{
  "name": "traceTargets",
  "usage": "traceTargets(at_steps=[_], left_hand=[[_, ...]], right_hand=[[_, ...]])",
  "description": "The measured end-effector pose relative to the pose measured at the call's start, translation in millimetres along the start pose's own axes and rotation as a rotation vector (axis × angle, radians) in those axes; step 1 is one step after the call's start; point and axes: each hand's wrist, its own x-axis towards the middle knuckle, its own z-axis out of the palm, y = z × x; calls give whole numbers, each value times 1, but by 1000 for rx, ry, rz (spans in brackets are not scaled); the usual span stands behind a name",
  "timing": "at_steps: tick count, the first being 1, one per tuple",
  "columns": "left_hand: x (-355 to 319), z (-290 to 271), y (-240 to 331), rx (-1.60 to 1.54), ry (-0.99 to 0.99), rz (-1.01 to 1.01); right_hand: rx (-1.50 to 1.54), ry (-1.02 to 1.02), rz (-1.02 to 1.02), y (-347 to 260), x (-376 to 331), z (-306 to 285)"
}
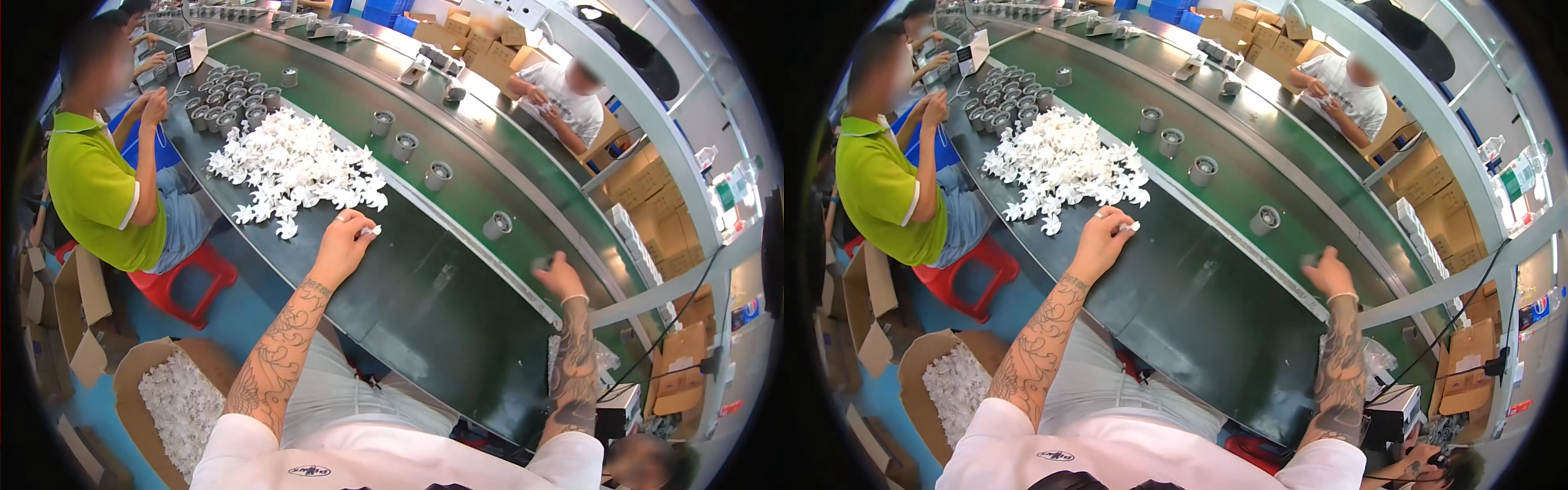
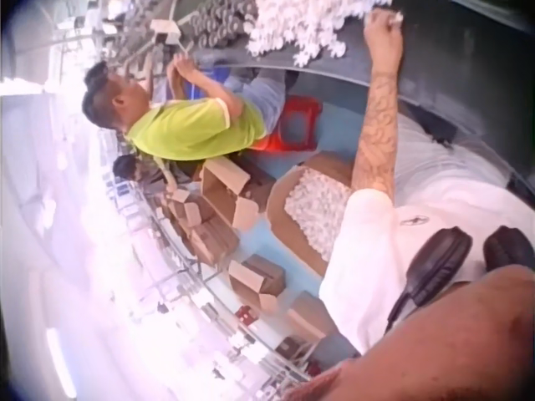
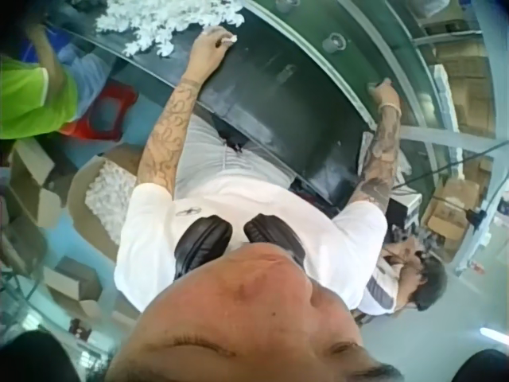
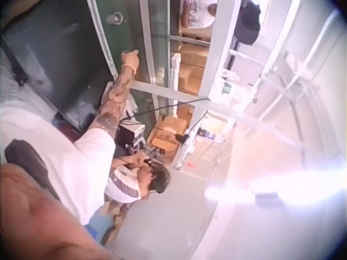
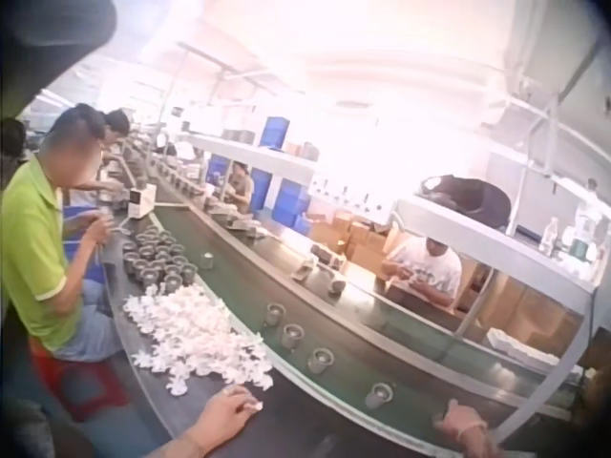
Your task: Manually assemble white plastic components onto metal cylindrical bases on a production line.
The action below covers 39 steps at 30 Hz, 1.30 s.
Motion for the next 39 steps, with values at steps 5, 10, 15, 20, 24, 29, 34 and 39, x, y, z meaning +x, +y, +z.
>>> traceTargets(at_steps=[5, 10, 15, 20, 24, 29, 34, 39], left_hand=[[-25, 25, 32, -603, -200, -369], [-68, 44, 81, -563, -244, -161], [-76, 51, 79, -157, -117, 211], [-83, 52, 79, 6, -49, 285], [-87, 51, 74, -275, -169, 183], [-84, 51, 74, -357, -187, 27], [-83, 50, 73, -449, -176, -43], [-83, 51, 72, -524, -183, -138]], right_hand=[[1231, -460, -413, -138, -106, 53], [1913, -657, -306, -174, -134, 91], [1861, -607, -357, -180, -137, 91], [1754, -612, -400, -177, -133, 88], [1678, -732, -373, -175, -134, 79], [1623, -738, -392, -175, -133, 76], [1539, -699, -463, -177, -131, 76], [1512, -615, -412, -181, -136, 75]])
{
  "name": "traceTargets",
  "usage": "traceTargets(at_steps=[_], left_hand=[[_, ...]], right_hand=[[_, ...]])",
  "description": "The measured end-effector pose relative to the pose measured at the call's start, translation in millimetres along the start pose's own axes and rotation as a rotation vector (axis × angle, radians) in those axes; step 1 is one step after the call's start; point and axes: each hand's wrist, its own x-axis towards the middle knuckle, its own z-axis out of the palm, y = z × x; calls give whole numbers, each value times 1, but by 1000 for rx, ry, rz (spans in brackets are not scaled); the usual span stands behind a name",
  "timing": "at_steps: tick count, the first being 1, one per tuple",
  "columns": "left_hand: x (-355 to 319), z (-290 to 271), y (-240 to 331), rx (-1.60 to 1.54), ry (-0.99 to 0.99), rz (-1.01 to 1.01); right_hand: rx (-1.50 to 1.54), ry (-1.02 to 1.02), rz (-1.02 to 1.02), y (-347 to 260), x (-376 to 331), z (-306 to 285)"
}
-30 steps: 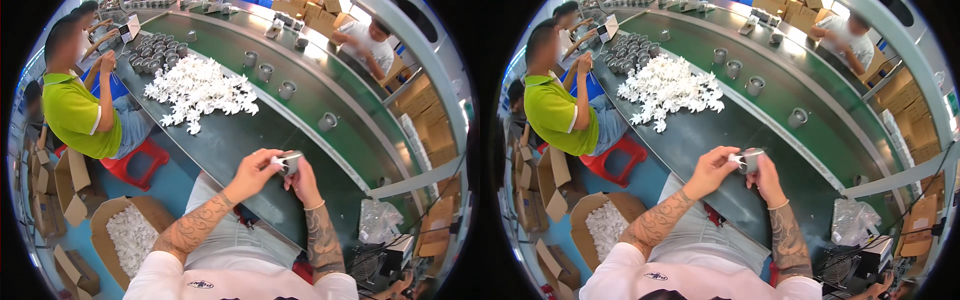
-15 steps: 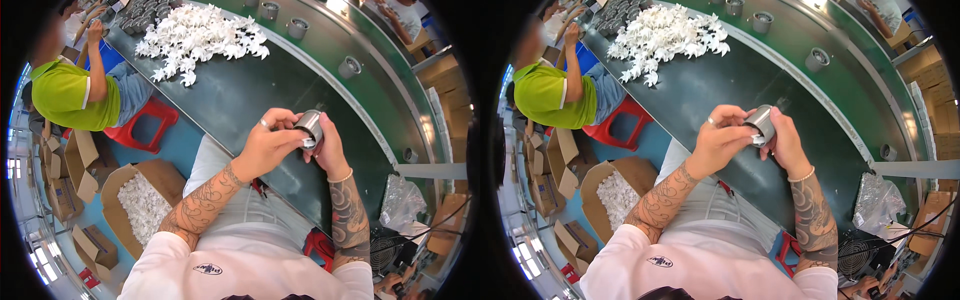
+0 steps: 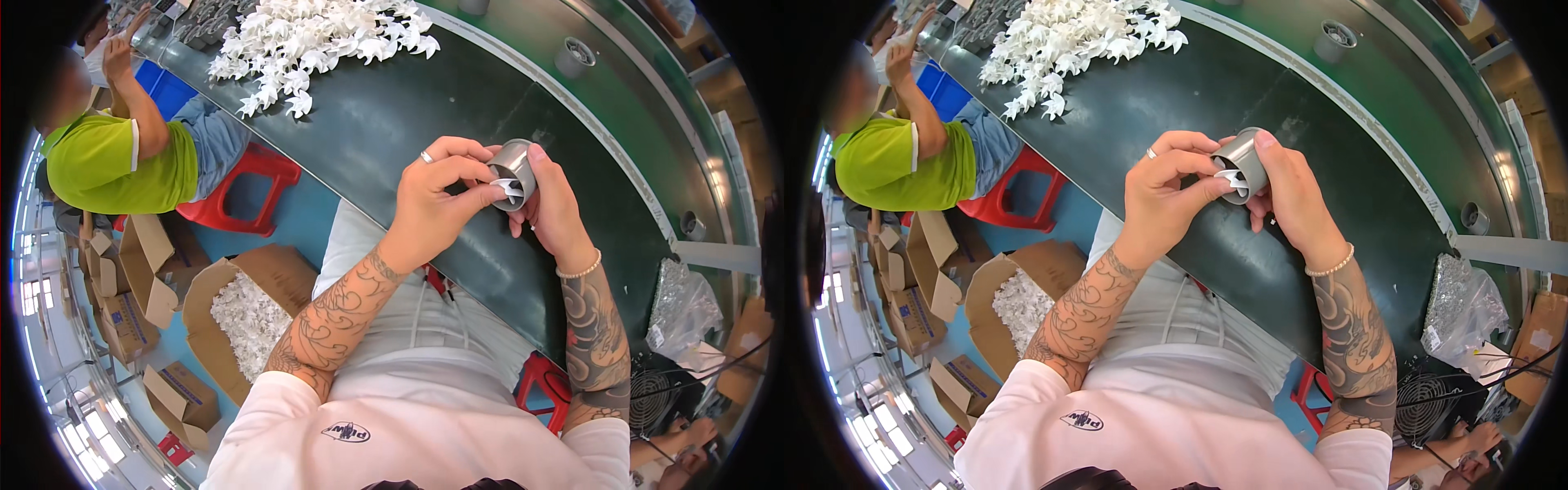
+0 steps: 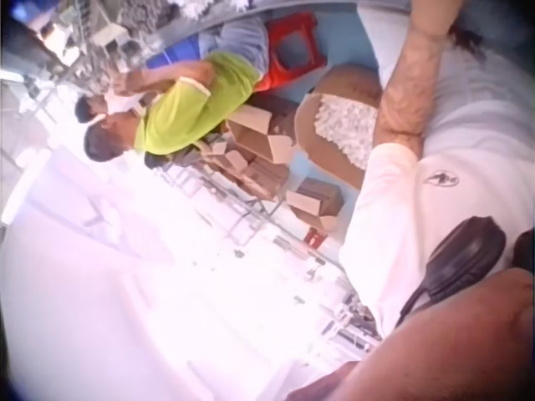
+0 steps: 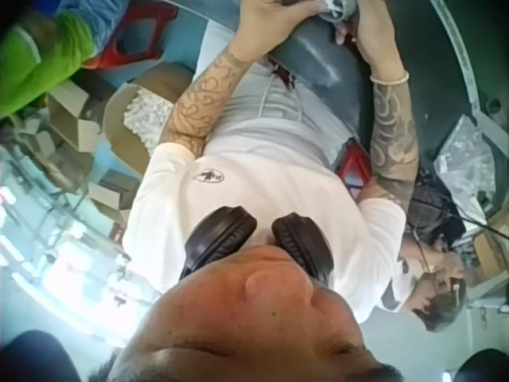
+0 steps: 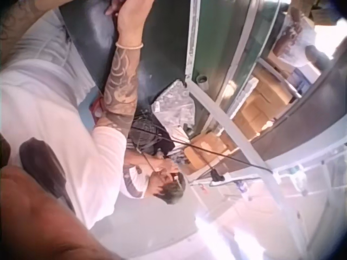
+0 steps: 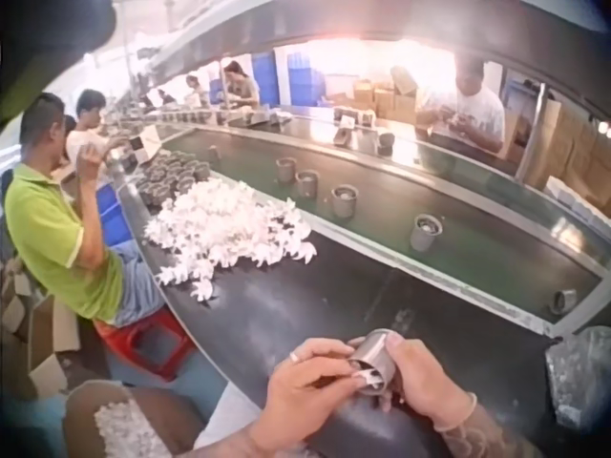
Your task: Manually assemble white plastic components onto metal cylindrical bases on a production line.
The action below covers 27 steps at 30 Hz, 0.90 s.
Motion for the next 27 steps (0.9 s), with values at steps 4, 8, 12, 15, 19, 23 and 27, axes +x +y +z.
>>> traceTargets(at_steps=[4, 8, 12, 15, 19, 23, 27], left_hand=[[1, 1, 4, -28, 6, -67], [2, 1, 6, -178, 68, -135], [6, -6, 2, -148, 39, -186], [6, -9, 3, -90, 30, -226], [6, -9, 4, -94, 21, -317], [7, -6, 1, -27, -151, -299], [29, -8, 15, 73, -228, -225]], right_hand=[[-5, -3, -7, -1, 1, 1], [-16, 14, -16, -1, 0, 3], [-116, -26, -2, -5, -1, 1], [-215, -70, 0, -11, -2, 3], [-169, -67, 2, -2, -4, -6], [74, -3, 51, 2, -8, -2], [180, -59, 67, -4, -7, -29]])
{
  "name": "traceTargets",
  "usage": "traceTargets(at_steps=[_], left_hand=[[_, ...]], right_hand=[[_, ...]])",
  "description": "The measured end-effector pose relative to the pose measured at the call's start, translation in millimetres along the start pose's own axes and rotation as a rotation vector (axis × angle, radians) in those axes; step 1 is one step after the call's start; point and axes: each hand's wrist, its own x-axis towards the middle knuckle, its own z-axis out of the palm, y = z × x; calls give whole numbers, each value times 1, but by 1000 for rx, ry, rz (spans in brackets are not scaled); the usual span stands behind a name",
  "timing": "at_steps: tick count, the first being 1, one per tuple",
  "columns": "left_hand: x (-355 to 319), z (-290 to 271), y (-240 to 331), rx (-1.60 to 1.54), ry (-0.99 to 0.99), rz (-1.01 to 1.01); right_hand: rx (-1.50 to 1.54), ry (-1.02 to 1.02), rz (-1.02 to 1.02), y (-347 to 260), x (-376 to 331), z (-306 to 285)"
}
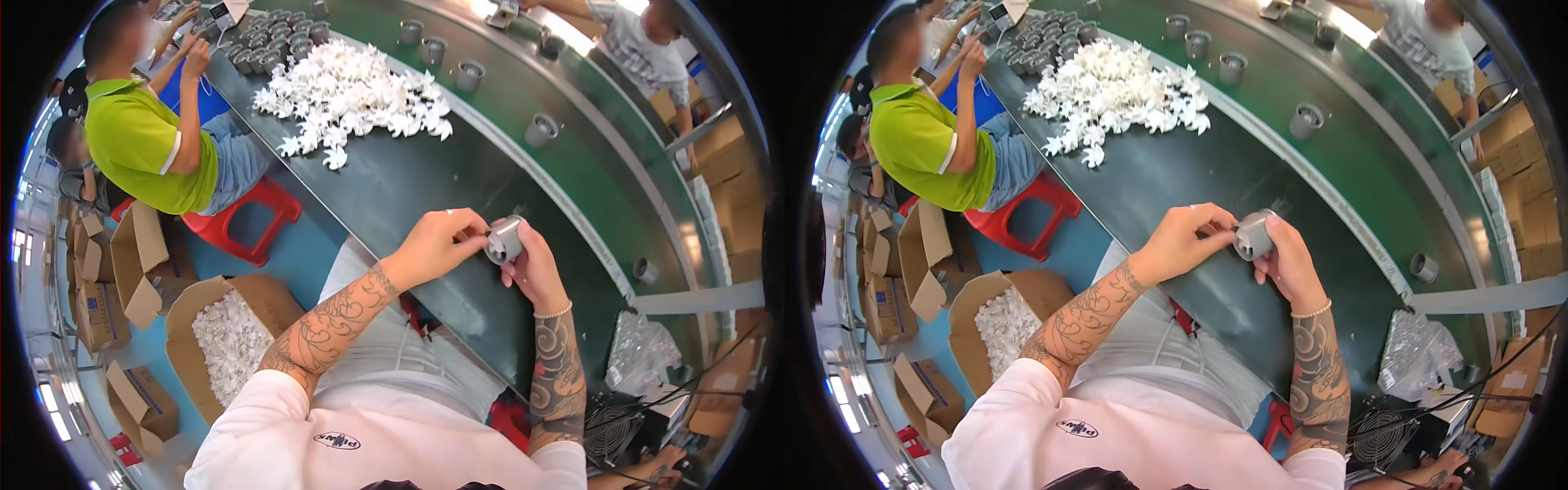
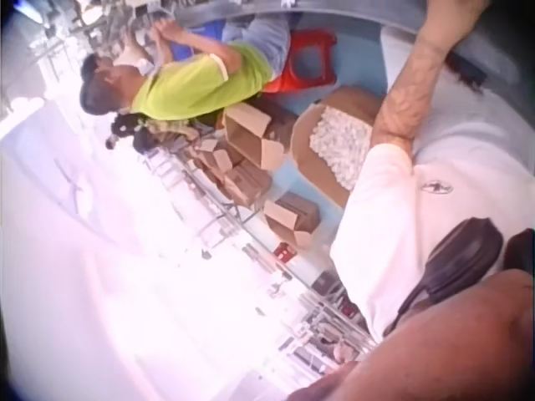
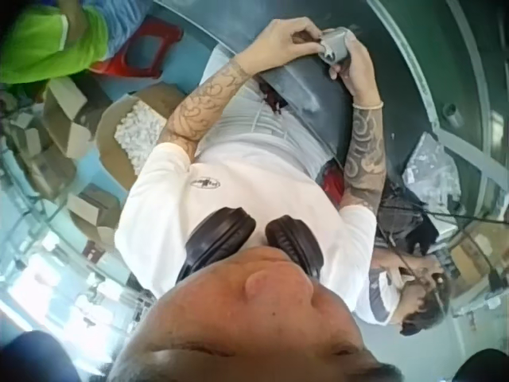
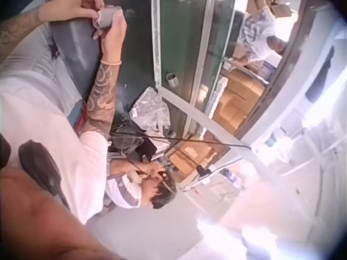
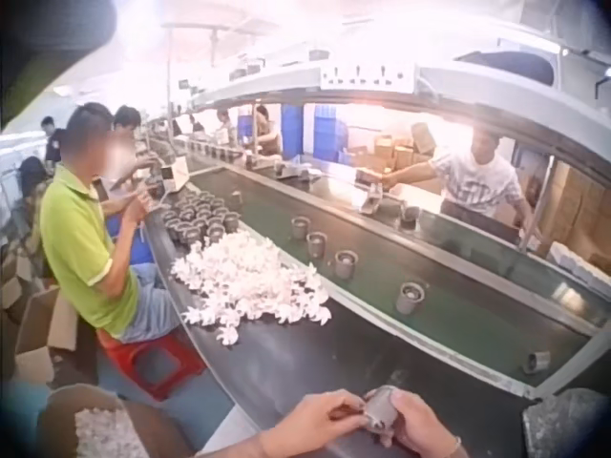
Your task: Manually assemble white plastic components onto metal cylindrical bases on a production line.
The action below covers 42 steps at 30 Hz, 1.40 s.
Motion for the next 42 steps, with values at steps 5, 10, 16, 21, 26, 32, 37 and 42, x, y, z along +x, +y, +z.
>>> traceTargets(at_steps=[5, 10, 16, 21, 26, 32, 37, 42], left_hand=[[66, -42, -5, 959, 567, 599], [64, -62, 16, 1344, 515, 200], [88, -45, -46, 1095, 568, 291], [100, -49, -61, 976, 347, 398], [101, -50, -73, 900, 358, 465], [104, -59, -65, 441, 277, 481], [89, -72, -57, 235, 362, 526], [89, -80, -46, 357, 276, 428]], right_hand=[[-582, 641, -187, -46, 25, -43], [-1644, 890, -476, -73, 41, -103], [-1954, 1216, -304, -68, 32, -199], [-1597, 1563, 285, -95, -23, -231], [-1432, 1379, 26, -80, -46, -209], [-1353, 1251, -179, -53, -89, -166], [-1446, 1041, -183, -48, -77, -128], [-337, 839, -358, -20, 14, -88]])
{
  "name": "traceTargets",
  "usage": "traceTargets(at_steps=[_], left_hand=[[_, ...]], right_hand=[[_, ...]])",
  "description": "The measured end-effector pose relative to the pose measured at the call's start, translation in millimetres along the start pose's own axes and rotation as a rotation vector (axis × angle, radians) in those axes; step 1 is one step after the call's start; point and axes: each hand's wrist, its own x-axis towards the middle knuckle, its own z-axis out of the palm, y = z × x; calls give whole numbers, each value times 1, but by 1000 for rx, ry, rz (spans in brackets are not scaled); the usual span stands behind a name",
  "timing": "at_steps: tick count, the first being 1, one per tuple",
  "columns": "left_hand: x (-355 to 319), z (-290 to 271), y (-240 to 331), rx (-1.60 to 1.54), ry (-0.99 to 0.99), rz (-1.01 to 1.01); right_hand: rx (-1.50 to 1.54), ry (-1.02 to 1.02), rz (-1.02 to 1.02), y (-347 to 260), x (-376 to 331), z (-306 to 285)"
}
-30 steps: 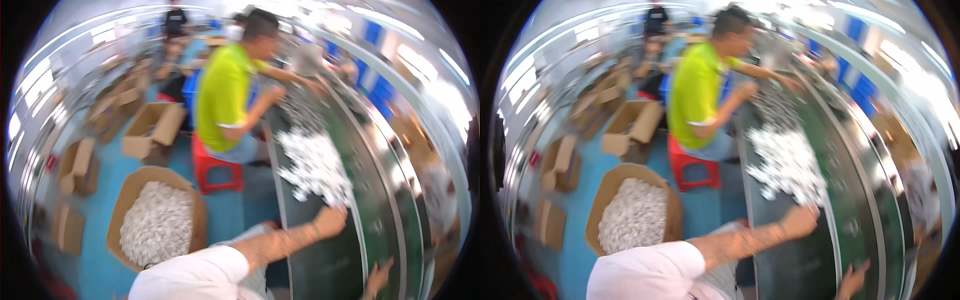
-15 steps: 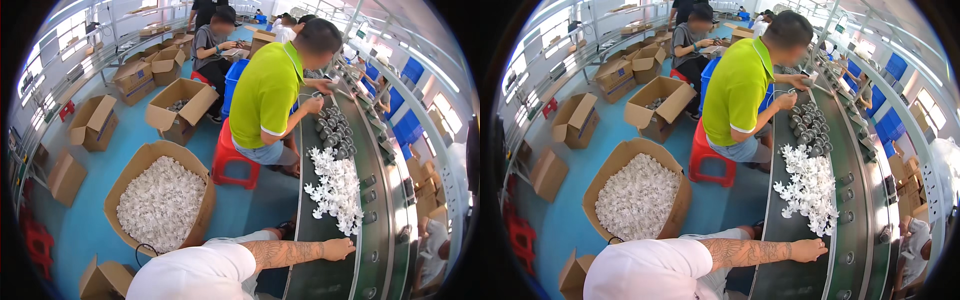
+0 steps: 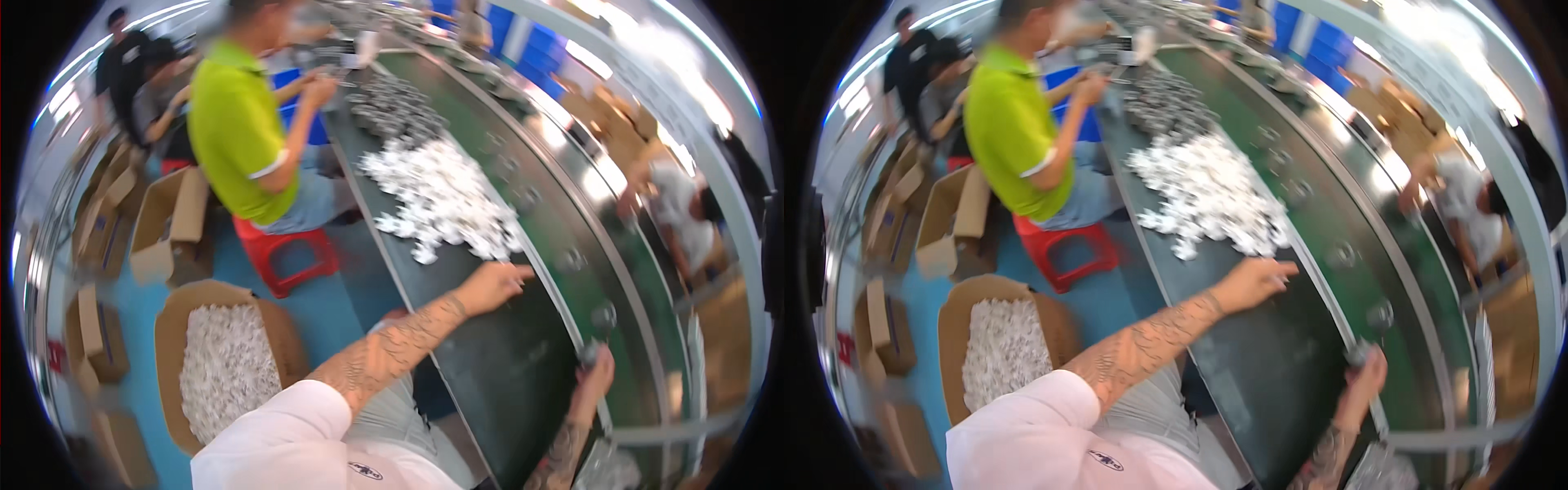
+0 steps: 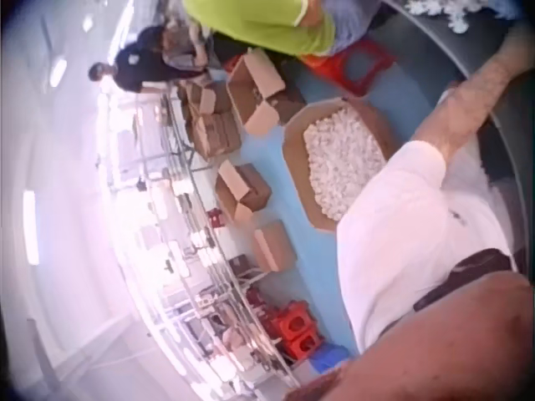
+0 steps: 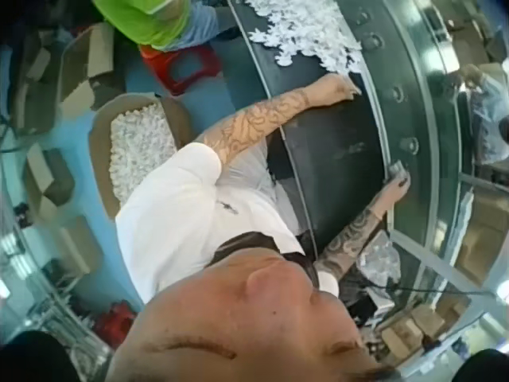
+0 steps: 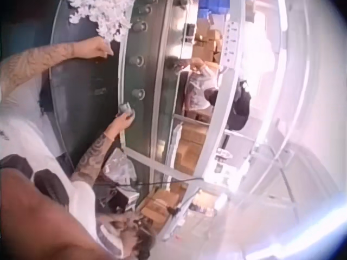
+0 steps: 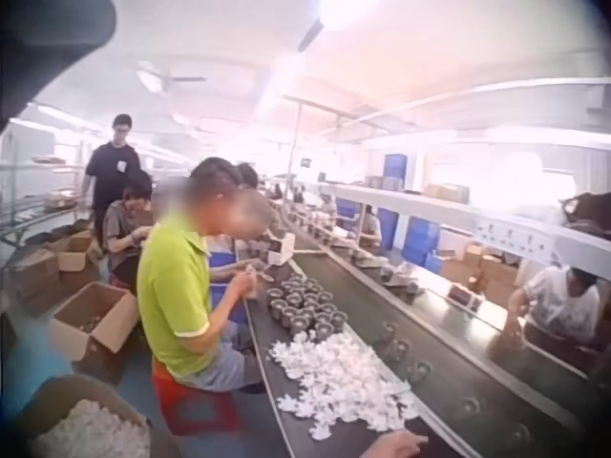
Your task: Manually assemble white plastic components onto metal cylindrical bases on a production line.
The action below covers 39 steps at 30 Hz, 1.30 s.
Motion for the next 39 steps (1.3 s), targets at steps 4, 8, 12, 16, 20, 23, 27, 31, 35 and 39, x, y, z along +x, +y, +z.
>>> traceTargets(at_steps=[4, 8, 12, 16, 20, 23, 27, 31, 35, 39], left_hand=[[-2, 5, 11, -183, -82, -196], [-3, 8, 8, -256, -89, -234], [-1, 18, 38, -559, -115, -442], [-5, 21, 37, -542, -264, -401], [-8, 22, 37, -560, -287, -228], [-5, 29, 49, -273, -349, -81], [-7, 34, 45, -86, -312, 23], [-7, 35, 47, -129, -292, 35], [-9, 32, 46, -122, -278, 21], [-9, 30, 50, -75, -238, 27]], right_hand=[[285, -191, 160, 1, -22, 82], [336, -212, 24, -2, -32, 113], [440, -299, 98, 0, -31, 103], [515, -343, 153, 3, -32, 105], [429, -382, 114, -3, -31, 105], [363, -429, 99, -5, -28, 102], [215, -505, 96, -16, -29, 101], [213, -519, 110, -17, -29, 100], [213, -535, 101, -17, -32, 102], [198, -528, 93, -20, -33, 102]])
